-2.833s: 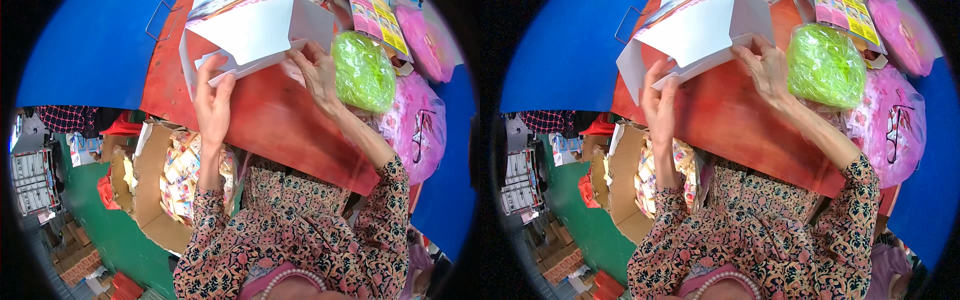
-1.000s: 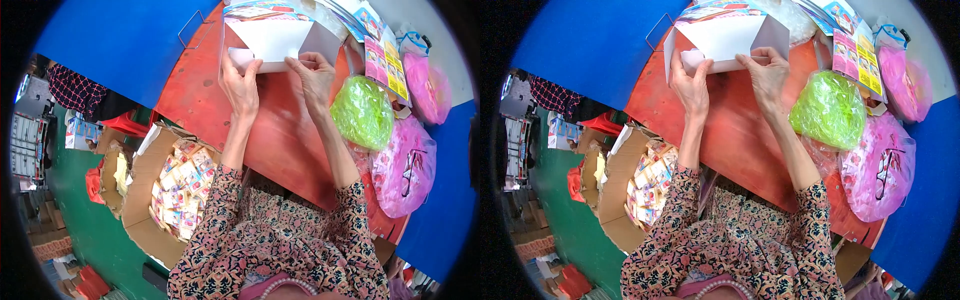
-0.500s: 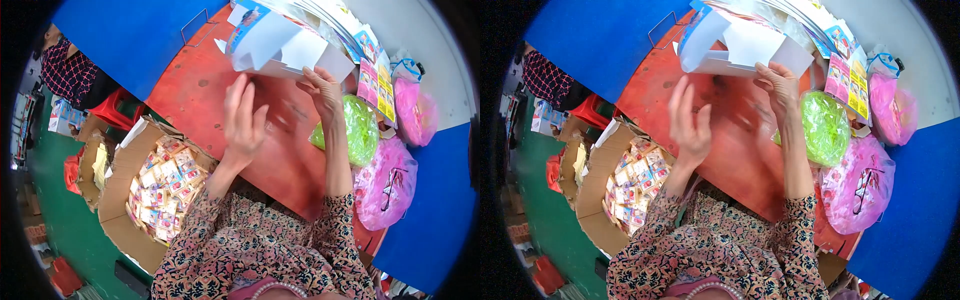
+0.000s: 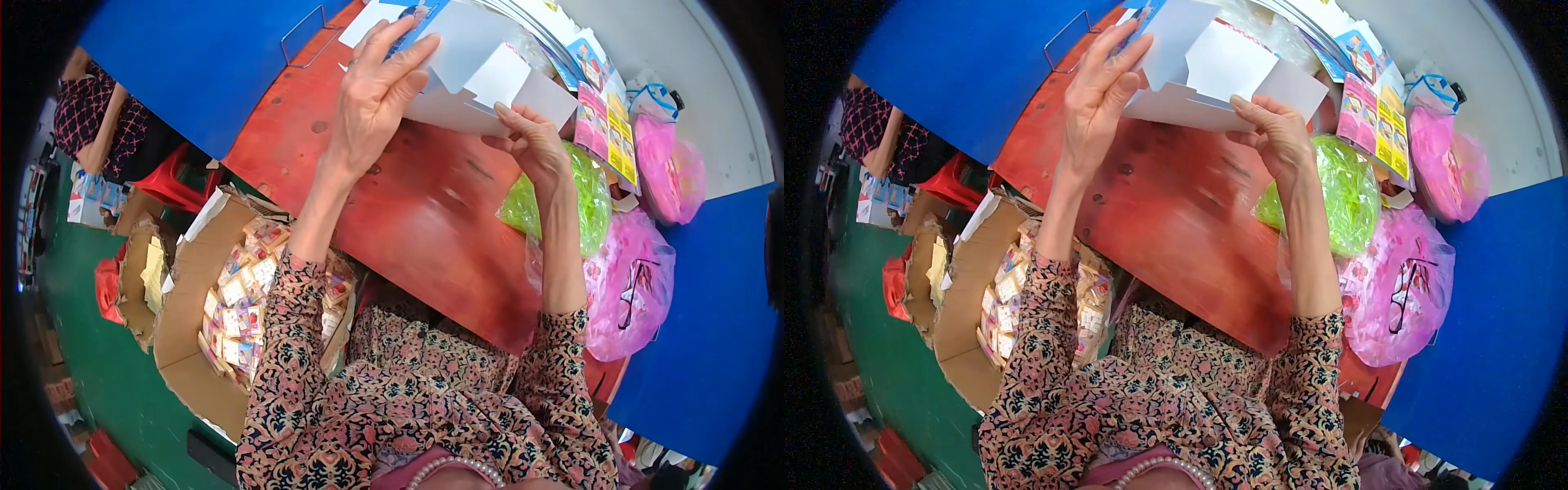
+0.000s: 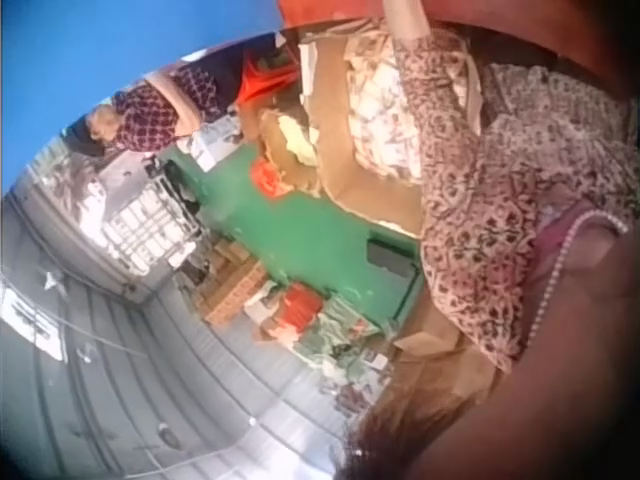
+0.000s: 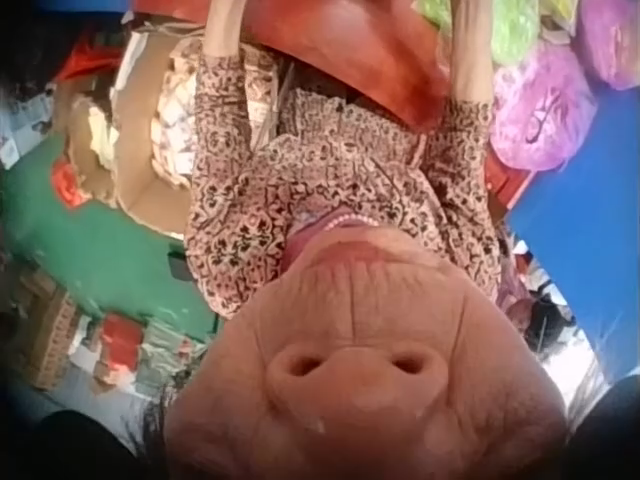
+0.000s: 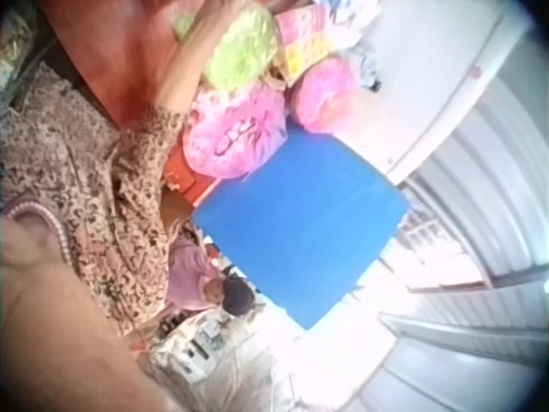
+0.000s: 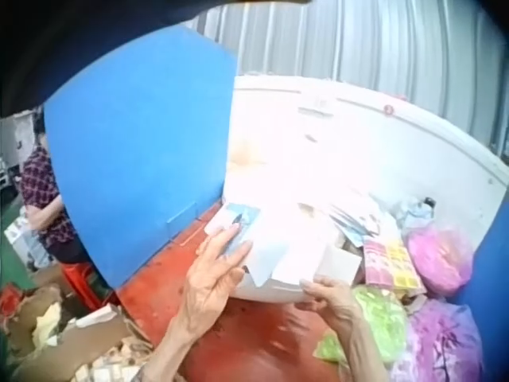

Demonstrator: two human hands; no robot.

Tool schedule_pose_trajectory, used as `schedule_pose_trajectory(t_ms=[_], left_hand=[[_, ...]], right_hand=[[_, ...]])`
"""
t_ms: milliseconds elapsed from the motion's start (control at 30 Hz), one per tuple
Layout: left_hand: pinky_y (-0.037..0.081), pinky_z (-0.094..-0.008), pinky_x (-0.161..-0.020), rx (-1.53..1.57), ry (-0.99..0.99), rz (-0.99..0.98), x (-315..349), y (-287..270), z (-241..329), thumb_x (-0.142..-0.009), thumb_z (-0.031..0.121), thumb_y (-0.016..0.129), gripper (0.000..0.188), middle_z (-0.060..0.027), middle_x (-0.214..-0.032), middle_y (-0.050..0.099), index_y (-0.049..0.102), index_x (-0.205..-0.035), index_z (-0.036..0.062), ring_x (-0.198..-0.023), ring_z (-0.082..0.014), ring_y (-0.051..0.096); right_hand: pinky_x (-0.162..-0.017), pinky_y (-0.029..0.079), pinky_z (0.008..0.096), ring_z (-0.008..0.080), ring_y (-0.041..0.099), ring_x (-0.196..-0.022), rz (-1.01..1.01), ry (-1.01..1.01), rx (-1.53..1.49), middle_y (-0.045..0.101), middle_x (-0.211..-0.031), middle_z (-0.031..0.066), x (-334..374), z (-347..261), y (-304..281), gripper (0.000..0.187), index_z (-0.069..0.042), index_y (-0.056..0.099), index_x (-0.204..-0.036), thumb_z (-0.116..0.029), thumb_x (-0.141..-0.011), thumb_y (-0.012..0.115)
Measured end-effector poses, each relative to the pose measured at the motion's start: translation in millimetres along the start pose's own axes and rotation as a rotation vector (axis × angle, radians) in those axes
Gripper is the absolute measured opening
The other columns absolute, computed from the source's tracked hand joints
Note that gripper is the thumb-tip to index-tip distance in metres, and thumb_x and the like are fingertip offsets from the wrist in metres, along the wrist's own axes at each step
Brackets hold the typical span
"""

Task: Fold and assemble a cardboard toy box at a workstation.

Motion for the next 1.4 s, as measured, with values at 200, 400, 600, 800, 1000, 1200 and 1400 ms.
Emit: schedule_pose_trajectory(t_ms=[200,400,600,800,1000,1200,1400], left_hand=[[0.039,-0.0428,-0.109,0.142,-0.076,-0.196,4.8,25.2,-21.2,-0.094,0.042,0.057,0.053,-0.0085,-0.154,0.031,0.051,-0.140,0.0161,-0.142,-0.0255,0.031],[0.044,-0.0413,-0.105,0.101,-0.008,-0.249,4.9,52.7,-6.0,-0.092,0.041,0.061,0.056,-0.0100,-0.156,0.026,0.049,-0.141,0.0172,-0.141,-0.0242,0.031],[0.029,-0.0501,-0.110,-0.168,0.081,-0.241,-5.3,62.2,1.7,-0.096,0.049,0.049,0.062,-0.0289,-0.149,0.031,0.046,-0.142,0.0083,-0.136,-0.0471,0.033],[0.029,-0.0494,-0.109,-0.110,0.040,-0.302,-8.4,75.5,3.8,-0.097,0.054,0.043,0.067,-0.0291,-0.151,0.029,0.047,-0.141,0.0048,-0.135,-0.0478,0.034],[0.026,-0.0559,-0.109,0.079,0.263,-0.253,-9.5,77.9,0.5,-0.096,0.064,0.032,0.079,-0.0289,-0.154,0.023,0.045,-0.142,0.0009,-0.136,-0.0471,0.033],[0.023,-0.0632,-0.107,-0.179,-0.126,-0.451,-9.7,76.7,0.4,-0.097,0.061,0.036,0.075,-0.0315,-0.154,0.018,0.044,-0.143,0.0025,-0.137,-0.0479,0.032],[0.031,-0.0540,-0.108,-0.142,-0.178,-0.494,-9.7,85.3,2.7,-0.097,0.058,0.040,0.071,-0.0332,-0.153,0.017,0.044,-0.142,0.0027,-0.135,-0.0490,0.033]], right_hand=[[-0.069,0.059,0.0344,0.0178,0.068,-0.079,0.075,-0.039,0.080,0.070,-0.093,0.0101,5.0,-7.5,-16.7,0.029,0.004,0.065,-0.106,-0.015,-0.086,0.073],[-0.070,0.060,0.0348,0.0176,0.068,-0.079,0.088,-0.036,0.083,0.069,-0.093,0.0099,6.5,-6.8,-26.6,0.026,0.003,0.066,-0.104,-0.014,-0.085,0.073],[-0.070,0.060,0.0364,0.0186,0.068,-0.082,0.104,-0.075,0.124,0.069,-0.094,0.0109,1.2,-14.7,-36.6,0.025,0.004,0.066,-0.103,-0.013,-0.086,0.072],[-0.069,0.061,0.0376,0.0192,0.067,-0.082,0.133,-0.065,0.087,0.069,-0.094,0.0115,2.7,-6.5,-46.9,0.022,0.004,0.067,-0.101,-0.011,-0.085,0.072],[-0.067,0.060,0.0340,0.0172,0.067,-0.080,0.151,-0.114,0.130,0.069,-0.092,0.0101,2.2,-10.0,-49.3,0.023,0.003,0.067,-0.099,-0.013,-0.084,0.074],[-0.066,0.060,0.0310,0.0153,0.067,-0.079,0.168,-0.129,0.151,0.069,-0.091,0.0085,10.6,-13.8,-42.5,0.023,0.002,0.067,-0.099,-0.014,-0.084,0.074],[-0.066,0.060,0.0305,0.0149,0.067,-0.079,0.180,-0.125,0.143,0.069,-0.091,0.0078,10.7,-9.8,-49.7,0.022,0.002,0.067,-0.100,-0.013,-0.085,0.073]])
Point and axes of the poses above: each hand's wrist, its own x-axis away from the middle knuckle, its own y-axis out of the palm, z = x × y, the point moved 8 cm from there along -x, towards the middle knuckle
